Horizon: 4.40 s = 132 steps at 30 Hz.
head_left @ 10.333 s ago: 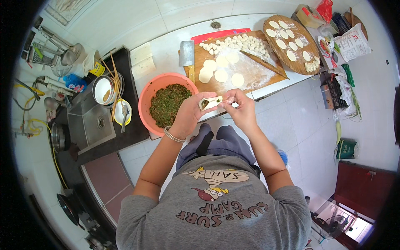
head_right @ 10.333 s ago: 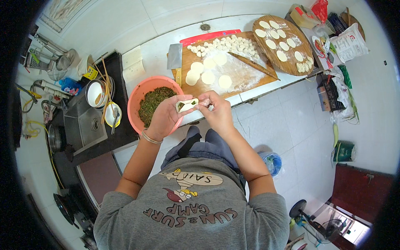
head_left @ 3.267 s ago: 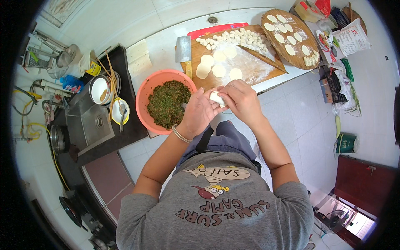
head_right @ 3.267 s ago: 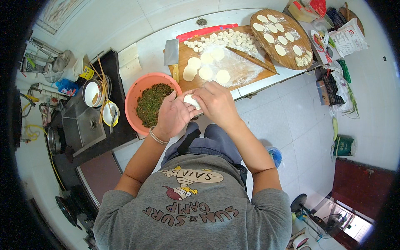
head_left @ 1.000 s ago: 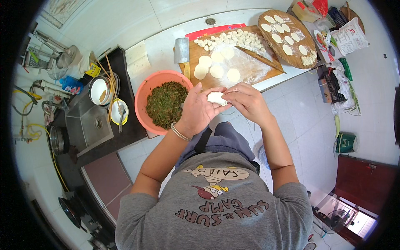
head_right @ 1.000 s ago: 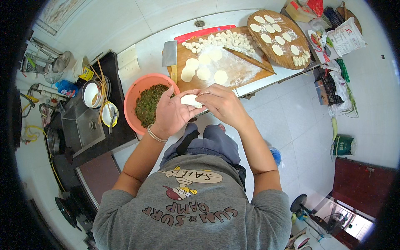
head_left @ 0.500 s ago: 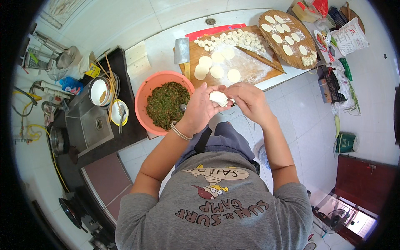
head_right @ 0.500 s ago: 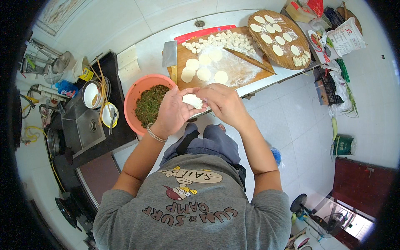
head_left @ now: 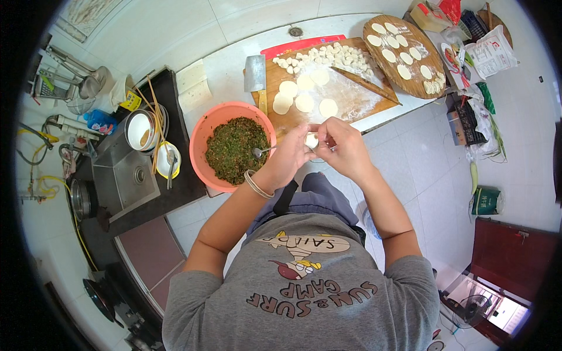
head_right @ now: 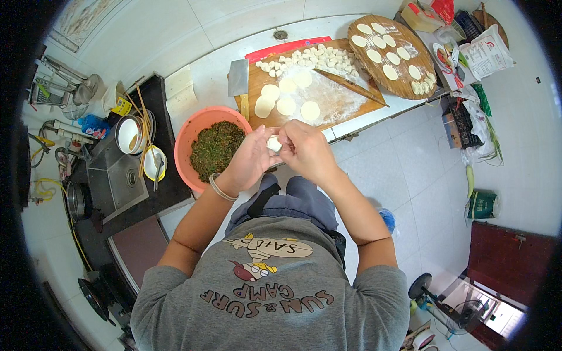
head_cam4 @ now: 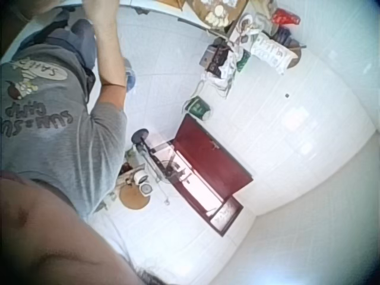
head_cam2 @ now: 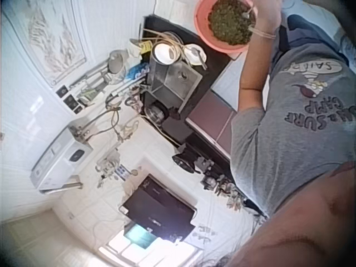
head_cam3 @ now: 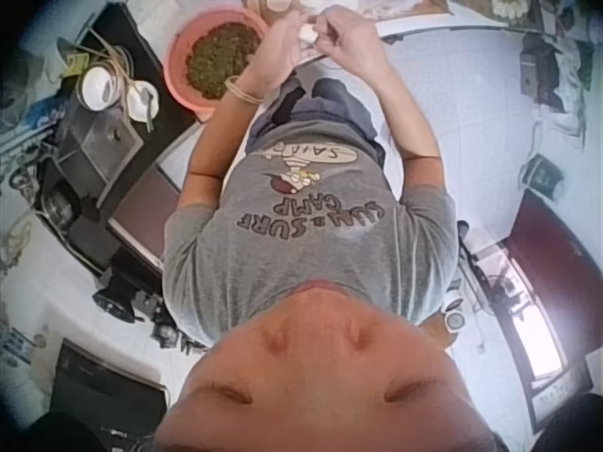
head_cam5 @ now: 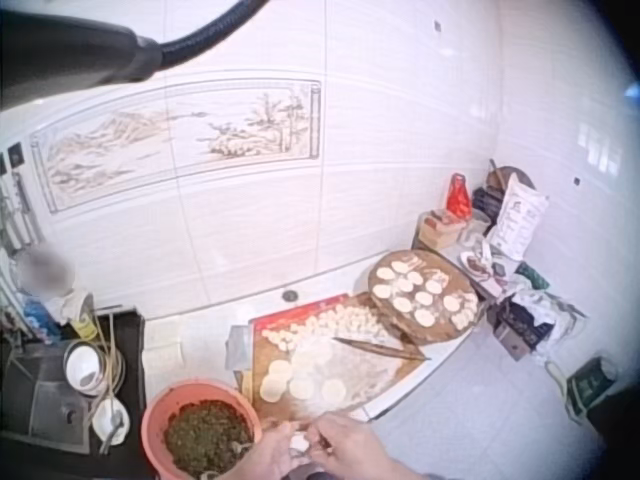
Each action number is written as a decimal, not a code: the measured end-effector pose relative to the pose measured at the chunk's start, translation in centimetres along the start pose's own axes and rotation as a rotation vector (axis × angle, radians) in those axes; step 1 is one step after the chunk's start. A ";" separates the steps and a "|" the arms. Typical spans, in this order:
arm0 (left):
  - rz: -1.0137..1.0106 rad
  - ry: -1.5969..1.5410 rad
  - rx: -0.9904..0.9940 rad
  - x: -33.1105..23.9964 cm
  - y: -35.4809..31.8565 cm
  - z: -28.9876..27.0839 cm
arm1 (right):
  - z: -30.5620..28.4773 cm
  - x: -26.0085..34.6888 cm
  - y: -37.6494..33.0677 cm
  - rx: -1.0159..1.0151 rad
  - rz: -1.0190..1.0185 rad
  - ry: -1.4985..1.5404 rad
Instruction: The person fills round dough wrappers with a green vegetable mixture using a spoon, then folds and pleats the edges to seal them into dumplings. The finished dumplings are placed on a wooden board next to the workspace.
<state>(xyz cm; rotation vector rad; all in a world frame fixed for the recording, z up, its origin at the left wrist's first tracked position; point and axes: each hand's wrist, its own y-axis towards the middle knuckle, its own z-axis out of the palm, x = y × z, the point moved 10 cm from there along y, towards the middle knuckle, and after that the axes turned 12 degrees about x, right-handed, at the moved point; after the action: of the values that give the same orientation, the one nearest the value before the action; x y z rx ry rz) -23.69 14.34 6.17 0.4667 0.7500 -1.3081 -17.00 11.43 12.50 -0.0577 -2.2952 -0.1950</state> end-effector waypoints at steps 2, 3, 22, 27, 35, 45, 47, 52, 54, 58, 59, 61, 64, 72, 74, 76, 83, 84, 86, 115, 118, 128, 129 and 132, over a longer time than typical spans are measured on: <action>0.016 0.041 -0.018 -0.1 0.1 -0.2 | 0.0 -0.4 -0.1 0.002 0.052 0.016; 0.029 0.066 -0.044 -0.1 0.1 -0.7 | 0.0 -0.6 -0.2 0.017 0.066 0.035; -0.069 0.108 0.009 0.9 0.5 -0.1 | -0.9 0.6 -0.2 0.032 -0.106 -0.036; -0.118 0.084 0.057 1.0 0.6 0.1 | -1.8 0.2 -0.7 0.017 -0.064 0.023; -0.161 0.050 0.131 1.5 1.5 1.7 | -3.2 0.5 -1.6 0.010 -0.265 -0.031; -0.221 0.180 0.131 3.5 3.9 2.8 | -4.6 -1.2 -2.9 0.005 -0.129 -0.119; -0.237 0.190 0.141 3.5 4.6 3.4 | -5.6 -2.2 -3.5 0.004 -0.074 -0.025; -0.300 0.142 0.214 4.2 6.8 5.6 | -9.1 -1.5 -4.7 -0.048 -0.342 -0.177; -0.329 0.109 0.254 4.9 7.8 6.3 | -9.9 -2.1 -5.2 -0.037 -0.363 -0.163; -0.388 0.087 0.281 6.3 9.9 7.6 | -11.7 -3.3 -6.1 -0.063 -0.395 -0.159; -0.394 0.085 0.292 6.6 10.4 7.9 | -12.1 -3.5 -6.4 -0.066 -0.413 -0.168; -0.404 0.083 0.311 7.3 11.7 8.3 | -12.7 -4.8 -6.8 -0.068 -0.404 -0.180; -0.460 0.091 0.296 8.5 13.8 8.7 | -14.0 -6.6 -7.1 -0.053 -0.347 -0.212; -0.478 0.151 0.257 10.8 20.8 10.1 | -18.0 -12.5 -7.9 -0.102 -0.249 -0.299; -0.483 0.139 0.275 11.8 22.9 10.1 | -19.1 -14.2 -8.1 -0.116 -0.247 -0.339; -0.466 0.106 0.313 12.9 25.4 10.0 | -20.2 -16.7 -8.1 -0.134 -0.148 -0.288; -0.358 0.015 0.149 16.8 35.8 9.0 | -22.8 -29.3 -9.9 -0.333 0.503 -0.056; -0.358 0.003 0.073 17.7 37.1 8.7 | -23.3 -30.5 -10.1 -0.367 0.526 -0.091; -0.367 -0.037 -0.002 19.4 39.9 7.9 | -24.2 -32.7 -10.2 -0.434 0.569 -0.160; 0.038 1.749 -0.315 12.7 55.9 0.1 | -23.0 -40.8 -7.5 -0.599 0.455 -0.353; -0.027 1.514 -0.403 12.9 56.3 -2.1 | -22.9 -40.4 -8.8 -0.636 0.477 -0.341; 0.125 1.017 -0.210 12.0 50.8 -3.6 | -21.9 -38.9 -9.4 -0.619 0.549 -0.289; 0.090 0.918 -0.239 11.9 49.2 -4.9 | -21.5 -38.6 -9.1 -0.608 0.545 -0.290; -0.023 0.580 -0.277 10.0 42.3 -6.6 | -18.8 -37.3 -8.1 -0.562 0.516 -0.236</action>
<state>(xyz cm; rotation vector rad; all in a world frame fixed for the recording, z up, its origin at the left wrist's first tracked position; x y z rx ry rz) 16.65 21.38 -9.83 0.6206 1.4020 -1.0699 20.93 1.25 -3.80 -0.9901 -2.2972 -0.5769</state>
